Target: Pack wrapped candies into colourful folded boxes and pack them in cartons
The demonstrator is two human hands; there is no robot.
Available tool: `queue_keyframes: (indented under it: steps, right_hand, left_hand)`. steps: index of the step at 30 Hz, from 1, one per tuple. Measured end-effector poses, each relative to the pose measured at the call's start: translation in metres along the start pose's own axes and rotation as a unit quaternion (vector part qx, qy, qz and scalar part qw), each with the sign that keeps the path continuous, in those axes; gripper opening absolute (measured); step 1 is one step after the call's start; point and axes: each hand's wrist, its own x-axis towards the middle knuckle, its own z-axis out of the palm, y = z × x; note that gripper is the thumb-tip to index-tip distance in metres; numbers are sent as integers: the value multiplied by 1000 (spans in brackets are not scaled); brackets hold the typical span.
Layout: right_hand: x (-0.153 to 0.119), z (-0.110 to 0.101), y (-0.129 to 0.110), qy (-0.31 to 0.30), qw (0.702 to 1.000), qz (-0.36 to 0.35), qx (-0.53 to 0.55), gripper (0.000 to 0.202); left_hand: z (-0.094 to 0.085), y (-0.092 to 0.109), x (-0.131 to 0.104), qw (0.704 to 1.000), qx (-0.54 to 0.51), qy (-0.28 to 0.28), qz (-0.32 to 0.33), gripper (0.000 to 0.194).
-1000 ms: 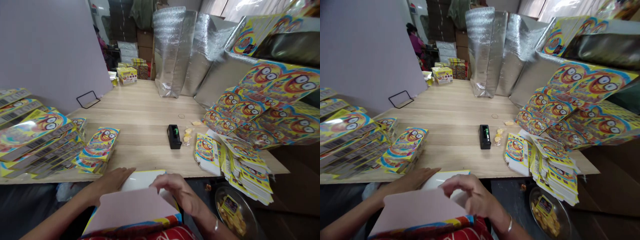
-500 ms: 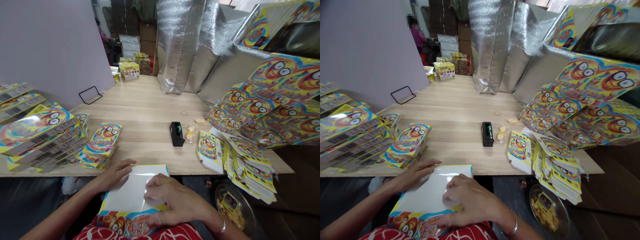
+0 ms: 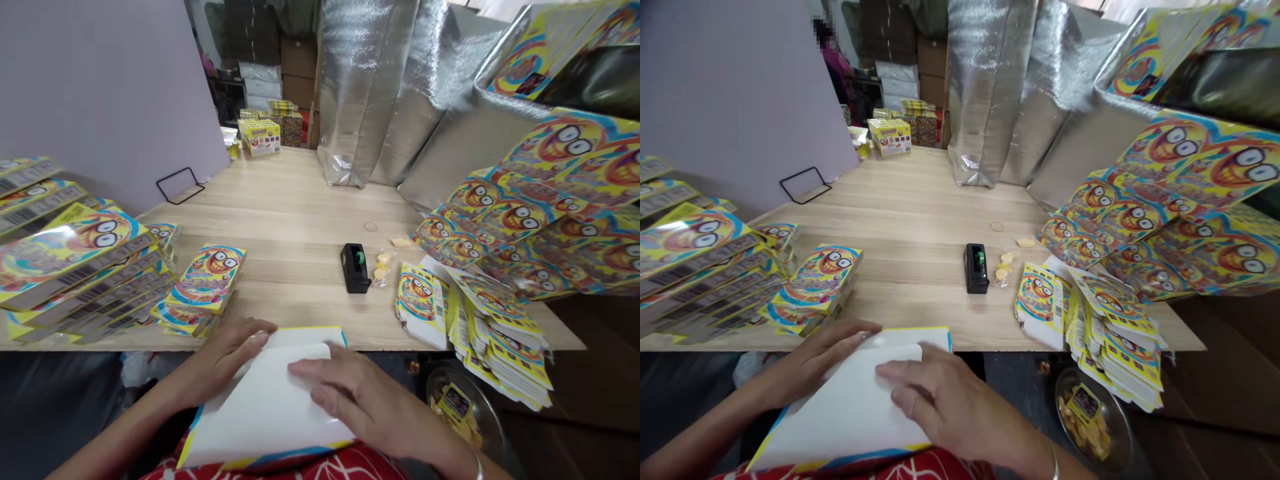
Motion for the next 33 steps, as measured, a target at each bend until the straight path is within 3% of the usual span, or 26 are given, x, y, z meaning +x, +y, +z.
queue_keyframes:
  steps: [2,3,8,12,16,19,25,28,30,33]
  right_hand:
    - [-2,0,-9,69,986,-8,-154,40]
    - [-3,0,-12,73,978,-17,-193,43]
    - [-3,-3,-10,-73,976,-50,-198,41]
    - [-5,-2,-6,-94,973,-44,-206,37]
    - [-7,4,-5,-3,982,-31,-188,37]
    - [-10,5,-4,62,982,-40,-173,36]
    - [-14,3,-6,7,975,-53,-214,21]
    - [-12,7,-8,29,973,-43,-225,19]
    - [-12,12,-4,82,974,-42,-205,15]
    - [-17,18,11,212,967,-66,-124,12]
  left_hand:
    - [-2,1,-2,999,27,28,-1,44]
    - [-2,0,-2,998,42,36,-1,44]
    - [5,-3,-2,998,66,-8,-2,49]
    - [8,2,-1,995,95,5,10,55]
    - [-3,16,-3,980,156,56,110,48]
    - [-10,23,-4,961,203,79,171,54]
    - [-8,25,3,948,230,85,201,57]
    - [-6,27,5,941,239,93,223,56]
    - [-6,30,5,936,259,85,224,58]
    - [-9,32,4,928,301,78,206,61]
